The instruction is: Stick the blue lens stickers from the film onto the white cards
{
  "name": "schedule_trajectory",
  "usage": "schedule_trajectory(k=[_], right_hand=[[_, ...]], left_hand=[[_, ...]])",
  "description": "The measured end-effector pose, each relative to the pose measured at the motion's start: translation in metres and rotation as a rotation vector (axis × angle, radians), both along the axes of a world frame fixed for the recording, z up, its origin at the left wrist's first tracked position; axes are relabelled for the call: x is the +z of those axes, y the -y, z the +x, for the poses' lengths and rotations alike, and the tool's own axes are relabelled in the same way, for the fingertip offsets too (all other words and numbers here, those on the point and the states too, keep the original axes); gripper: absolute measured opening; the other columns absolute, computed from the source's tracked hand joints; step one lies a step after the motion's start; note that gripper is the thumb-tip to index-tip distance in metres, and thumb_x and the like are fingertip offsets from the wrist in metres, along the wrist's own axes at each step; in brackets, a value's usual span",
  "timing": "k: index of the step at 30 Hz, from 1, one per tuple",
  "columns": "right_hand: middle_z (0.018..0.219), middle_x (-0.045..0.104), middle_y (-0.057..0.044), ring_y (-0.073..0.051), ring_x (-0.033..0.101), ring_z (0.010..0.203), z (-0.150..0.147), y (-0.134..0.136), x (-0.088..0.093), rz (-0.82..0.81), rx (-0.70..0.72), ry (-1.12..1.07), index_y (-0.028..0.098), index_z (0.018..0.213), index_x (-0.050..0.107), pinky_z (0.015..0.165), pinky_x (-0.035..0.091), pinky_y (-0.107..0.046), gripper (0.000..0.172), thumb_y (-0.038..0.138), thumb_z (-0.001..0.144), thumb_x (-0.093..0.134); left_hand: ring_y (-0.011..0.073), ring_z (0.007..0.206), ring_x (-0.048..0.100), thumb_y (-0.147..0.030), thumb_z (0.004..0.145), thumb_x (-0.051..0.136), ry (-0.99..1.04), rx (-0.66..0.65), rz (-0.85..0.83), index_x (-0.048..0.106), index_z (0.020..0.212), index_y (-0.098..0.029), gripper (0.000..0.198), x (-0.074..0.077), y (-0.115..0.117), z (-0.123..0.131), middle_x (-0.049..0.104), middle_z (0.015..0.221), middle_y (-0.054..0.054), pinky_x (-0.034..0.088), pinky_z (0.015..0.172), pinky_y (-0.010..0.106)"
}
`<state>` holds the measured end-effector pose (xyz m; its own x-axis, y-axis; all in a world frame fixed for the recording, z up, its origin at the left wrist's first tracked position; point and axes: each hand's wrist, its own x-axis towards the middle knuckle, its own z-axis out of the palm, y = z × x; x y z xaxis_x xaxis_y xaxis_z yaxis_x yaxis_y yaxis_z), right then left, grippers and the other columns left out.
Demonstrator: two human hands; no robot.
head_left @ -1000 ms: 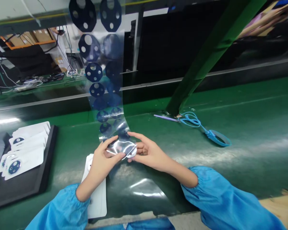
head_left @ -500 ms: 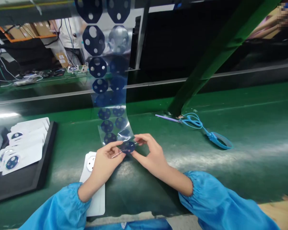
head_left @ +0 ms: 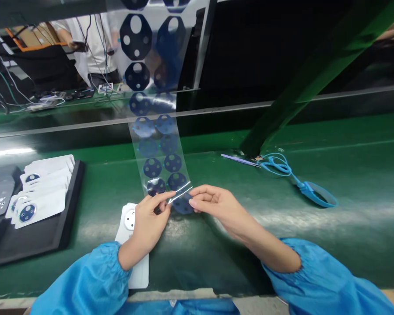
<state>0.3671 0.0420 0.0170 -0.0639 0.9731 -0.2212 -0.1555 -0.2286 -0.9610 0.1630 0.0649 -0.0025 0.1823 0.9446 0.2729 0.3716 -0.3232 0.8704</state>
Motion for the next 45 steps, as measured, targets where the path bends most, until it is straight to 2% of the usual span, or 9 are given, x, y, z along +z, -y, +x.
schedule_trajectory(k=[7, 11, 14, 17, 20, 23, 29, 36, 45], right_hand=[[0.067, 0.068, -0.002, -0.015, 0.06, 0.066, 0.014, -0.006, 0.009, -0.032, 0.165, 0.14, 0.017, 0.078, 0.071, 0.065, 0.045, -0.027, 0.037, 0.048, 0.07, 0.089], [0.069, 0.069, -0.003, -0.014, 0.061, 0.067, 0.017, -0.007, 0.01, -0.162, 0.27, 0.089, 0.016, 0.078, 0.07, 0.066, 0.046, -0.026, 0.037, 0.047, 0.071, 0.09], [0.079, 0.072, -0.004, -0.016, 0.067, 0.078, 0.013, -0.003, 0.02, -0.173, 0.26, -0.059, 0.018, 0.078, 0.069, 0.075, 0.051, -0.028, 0.033, 0.044, 0.074, 0.089], [0.098, 0.072, -0.006, -0.021, 0.068, 0.097, 0.0, 0.006, 0.031, -0.151, 0.221, -0.226, 0.02, 0.085, 0.071, 0.09, 0.052, -0.034, 0.028, 0.042, 0.078, 0.087], [0.104, 0.068, -0.005, -0.02, 0.062, 0.101, -0.023, 0.022, 0.035, -0.215, 0.159, -0.331, 0.021, 0.087, 0.073, 0.09, 0.052, -0.032, 0.023, 0.039, 0.08, 0.086], [0.083, 0.057, 0.001, -0.013, 0.052, 0.081, -0.055, 0.038, 0.031, -0.291, 0.033, -0.358, 0.021, 0.08, 0.071, 0.069, 0.048, -0.02, 0.021, 0.036, 0.079, 0.086], [0.085, 0.058, 0.001, -0.013, 0.045, 0.076, -0.107, 0.044, 0.019, -0.351, 0.053, -0.328, 0.022, 0.083, 0.073, 0.063, 0.039, -0.022, 0.024, 0.042, 0.077, 0.086], [0.075, 0.057, 0.001, -0.016, 0.049, 0.071, -0.098, 0.013, 0.002, 0.03, 0.042, 0.178, 0.022, 0.082, 0.077, 0.067, 0.037, -0.03, 0.022, 0.043, 0.08, 0.078], [0.08, 0.072, -0.001, -0.016, 0.062, 0.074, -0.093, -0.006, 0.001, -0.01, 0.307, 0.176, 0.022, 0.085, 0.077, 0.069, 0.045, -0.029, 0.013, 0.034, 0.086, 0.074]], left_hand=[[0.0142, 0.067, 0.056, -0.009, 0.084, 0.063, -0.121, -0.029, 0.028, 0.078, 0.11, -0.03, 0.037, -0.006, -0.003, -0.002, 0.061, 0.073, -0.001, 0.05, 0.068, 0.026], [0.0245, 0.104, 0.061, -0.011, 0.083, 0.069, -0.176, 0.009, 0.037, 0.07, 0.126, -0.031, 0.047, -0.006, -0.01, -0.003, 0.062, 0.108, 0.006, 0.051, 0.096, 0.043], [0.0437, 0.143, 0.032, -0.021, 0.064, 0.09, -0.239, 0.074, -0.01, 0.056, 0.143, -0.03, 0.086, 0.008, -0.002, -0.005, 0.029, 0.152, 0.014, 0.034, 0.114, 0.062], [0.0452, 0.152, 0.01, -0.027, 0.07, 0.087, -0.259, 0.08, 0.018, 0.043, 0.15, -0.035, 0.092, 0.024, 0.033, -0.017, 0.002, 0.164, 0.012, 0.024, 0.118, 0.067], [0.0356, 0.146, 0.033, -0.026, 0.083, 0.075, -0.143, 0.032, 0.02, 0.05, 0.142, -0.035, 0.065, 0.025, 0.073, -0.039, 0.03, 0.156, 0.01, 0.031, 0.118, 0.059], [0.0276, 0.112, 0.061, -0.034, 0.084, 0.074, 0.151, -0.01, -0.297, 0.064, 0.124, -0.025, 0.042, 0.016, 0.086, -0.062, 0.063, 0.122, 0.01, 0.049, 0.1, 0.044], [0.0132, 0.073, 0.057, -0.048, 0.078, 0.079, 0.519, 0.124, -0.697, 0.069, 0.083, -0.017, 0.032, 0.012, 0.059, -0.077, 0.064, 0.077, 0.001, 0.045, 0.071, 0.023], [0.0163, 0.085, 0.061, -0.033, 0.086, 0.067, 0.153, -0.06, -0.407, 0.067, 0.077, -0.019, 0.017, 0.025, 0.032, -0.11, 0.066, 0.088, 0.002, 0.044, 0.079, 0.027], [0.0161, 0.082, 0.062, -0.029, 0.088, 0.06, -0.204, -0.289, -0.359, 0.061, 0.073, -0.022, 0.017, 0.036, 0.002, -0.118, 0.066, 0.085, -0.001, 0.044, 0.077, 0.029]])
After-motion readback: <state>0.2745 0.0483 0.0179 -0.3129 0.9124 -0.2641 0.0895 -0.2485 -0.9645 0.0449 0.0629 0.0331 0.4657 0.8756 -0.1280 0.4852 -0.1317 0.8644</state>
